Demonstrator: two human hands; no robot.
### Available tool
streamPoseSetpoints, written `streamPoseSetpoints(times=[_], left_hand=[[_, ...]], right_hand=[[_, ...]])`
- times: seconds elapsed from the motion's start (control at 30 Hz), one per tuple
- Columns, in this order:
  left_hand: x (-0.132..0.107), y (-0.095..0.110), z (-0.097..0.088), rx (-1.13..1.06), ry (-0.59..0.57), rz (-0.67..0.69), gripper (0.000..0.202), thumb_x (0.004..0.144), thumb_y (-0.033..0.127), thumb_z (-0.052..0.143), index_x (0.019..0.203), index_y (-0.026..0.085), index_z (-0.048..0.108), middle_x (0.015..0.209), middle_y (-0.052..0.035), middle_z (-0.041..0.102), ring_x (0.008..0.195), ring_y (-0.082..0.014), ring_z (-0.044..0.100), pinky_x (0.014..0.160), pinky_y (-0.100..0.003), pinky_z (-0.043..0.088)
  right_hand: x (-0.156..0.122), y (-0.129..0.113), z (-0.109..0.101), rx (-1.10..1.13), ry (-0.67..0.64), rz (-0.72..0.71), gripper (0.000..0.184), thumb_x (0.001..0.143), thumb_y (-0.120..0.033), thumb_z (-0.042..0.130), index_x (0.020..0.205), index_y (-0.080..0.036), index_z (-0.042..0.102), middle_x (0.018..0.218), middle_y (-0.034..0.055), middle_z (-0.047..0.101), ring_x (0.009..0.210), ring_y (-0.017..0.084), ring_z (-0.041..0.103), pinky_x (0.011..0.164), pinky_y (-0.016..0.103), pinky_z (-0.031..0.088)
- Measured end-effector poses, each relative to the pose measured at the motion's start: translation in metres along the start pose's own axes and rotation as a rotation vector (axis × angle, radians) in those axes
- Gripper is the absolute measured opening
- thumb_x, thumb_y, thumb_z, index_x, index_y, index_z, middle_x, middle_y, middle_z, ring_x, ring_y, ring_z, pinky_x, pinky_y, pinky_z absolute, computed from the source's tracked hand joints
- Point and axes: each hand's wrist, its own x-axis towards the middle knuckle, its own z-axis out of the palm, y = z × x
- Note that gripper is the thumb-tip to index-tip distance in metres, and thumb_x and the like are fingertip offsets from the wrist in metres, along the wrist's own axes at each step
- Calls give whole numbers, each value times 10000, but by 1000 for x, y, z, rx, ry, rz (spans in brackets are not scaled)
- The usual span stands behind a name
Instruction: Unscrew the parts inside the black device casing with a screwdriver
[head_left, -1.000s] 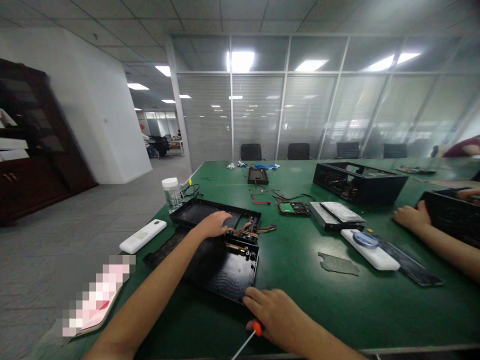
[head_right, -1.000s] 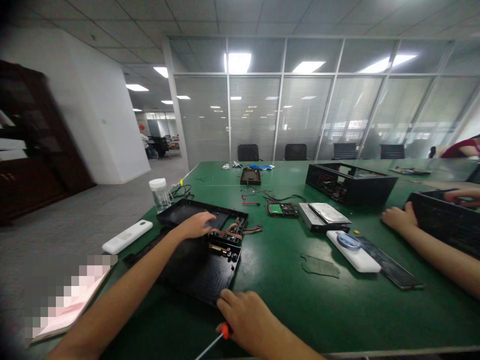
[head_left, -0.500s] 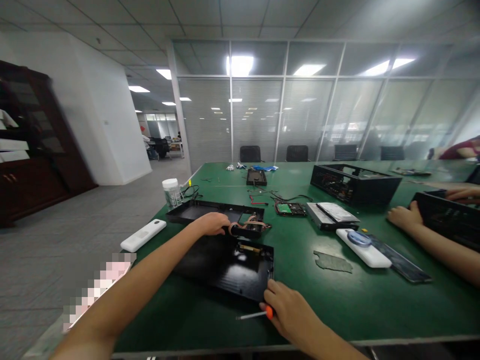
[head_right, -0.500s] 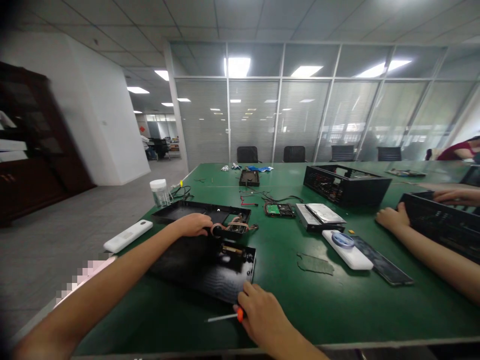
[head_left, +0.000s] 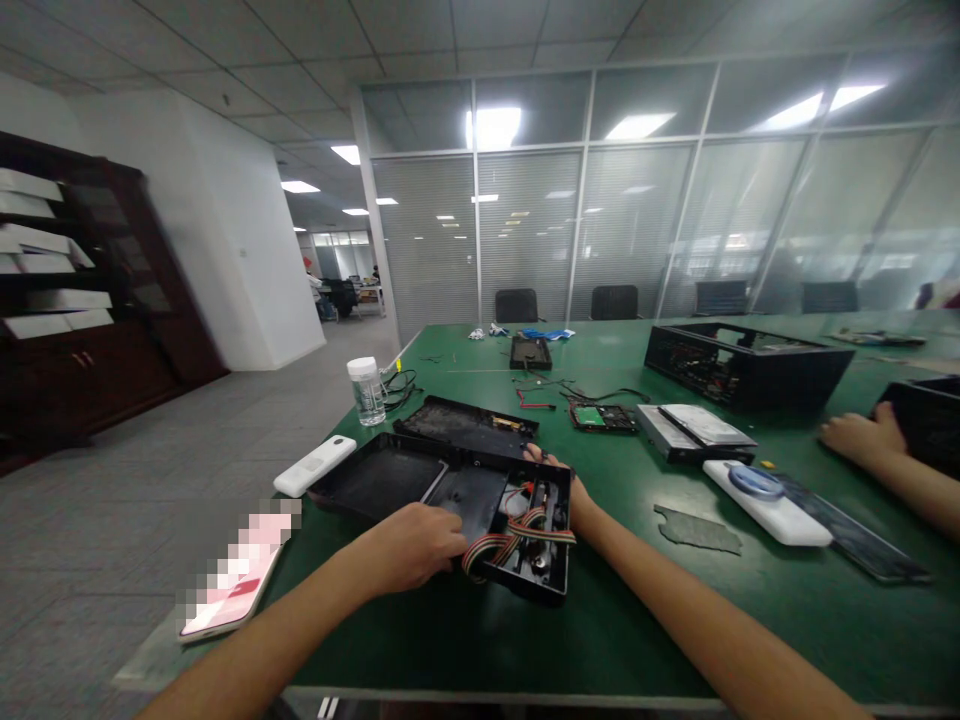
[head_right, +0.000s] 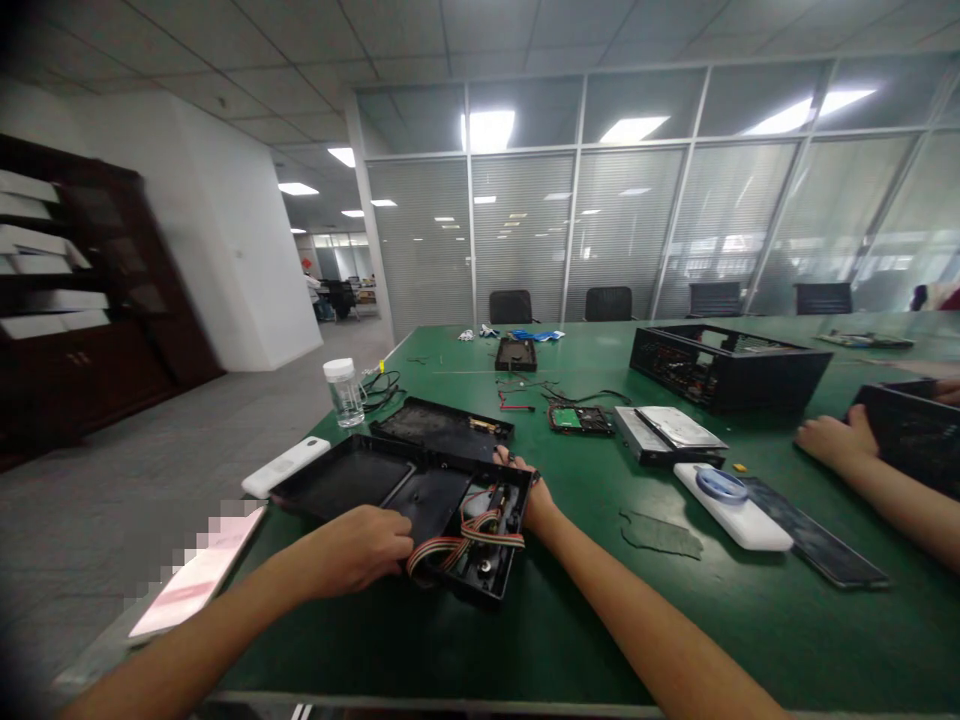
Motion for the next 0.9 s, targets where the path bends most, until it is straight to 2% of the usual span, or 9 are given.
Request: streamPoseSetpoints(times=[0.13, 0.23, 0.33, 0.37, 0.47, 0.53, 0.6, 0.7, 0.9], left_hand=[[-6, 4, 20, -38, -36, -5, 39, 798, 171, 549, 823, 196, 565, 791, -13, 584, 724, -157, 559, 608, -244, 423], [-5, 4, 34, -59, -75, -11, 103, 794, 146, 530, 848, 206, 593, 782, -20, 602, 712, -163, 572, 615, -254, 434], [1, -7, 39, -138, -149, -85, 80, 752, 178, 585, 810, 202, 635, 778, -29, 628, 746, -179, 590, 641, -258, 446], [4, -15, 38, -208, -193, -113, 85, 717, 222, 633, 799, 202, 646, 769, -26, 635, 749, -183, 594, 640, -251, 449], [20, -50, 33, -531, -324, -146, 347, 612, 367, 719, 911, 208, 645, 798, -4, 654, 722, -161, 607, 608, -209, 455], [38, -74, 34, -658, -266, -155, 381, 697, 357, 649, 1039, 197, 598, 892, -11, 655, 763, -139, 612, 646, -190, 458], [59, -92, 42, -537, -100, -255, 310, 775, 277, 560, 1066, 172, 576, 878, -32, 657, 782, -143, 611, 696, -211, 458], [85, -99, 63, -231, 67, -421, 250, 765, 222, 566, 1005, 158, 591, 887, -75, 650, 872, -192, 597, 790, -276, 443], [96, -83, 85, -18, 108, -559, 238, 778, 244, 566, 993, 142, 565, 849, -130, 631, 842, -257, 606, 743, -349, 461]], right_hand=[[-20, 46, -7, -188, -151, 153, 194, 809, -150, 462, 913, -160, 626, 1082, 145, 580, 956, 253, 507, 734, 334, 428], [-35, 82, -13, -254, -116, 293, 192, 821, -138, 436, 835, -164, 626, 1024, 152, 589, 1059, 299, 435, 762, 367, 384], [-41, 101, -13, -117, -79, 405, 187, 836, -197, 437, 876, -184, 619, 1026, 123, 599, 1034, 276, 465, 740, 333, 375], [-41, 102, -11, -19, -93, 439, 203, 852, -239, 420, 870, -189, 616, 983, 109, 617, 962, 249, 511, 711, 308, 378], [-34, 88, -6, 326, -171, 520, 373, 894, -396, 311, 782, -196, 605, 755, 59, 647, 669, 169, 573, 594, 250, 371], [-28, 71, -4, 490, -198, 524, 444, 882, -474, 287, 713, -202, 594, 643, 35, 628, 567, 150, 558, 547, 237, 356], [-24, 56, -5, 570, -195, 478, 449, 863, -504, 310, 675, -206, 589, 602, 24, 616, 548, 149, 552, 539, 233, 349], [-22, 44, -8, 592, -181, 441, 464, 856, -519, 313, 650, -209, 590, 585, 25, 609, 560, 156, 552, 544, 236, 348], [-25, 53, -5, 590, -203, 456, 471, 857, -519, 308, 632, -205, 577, 556, 19, 596, 552, 153, 547, 554, 234, 352]])
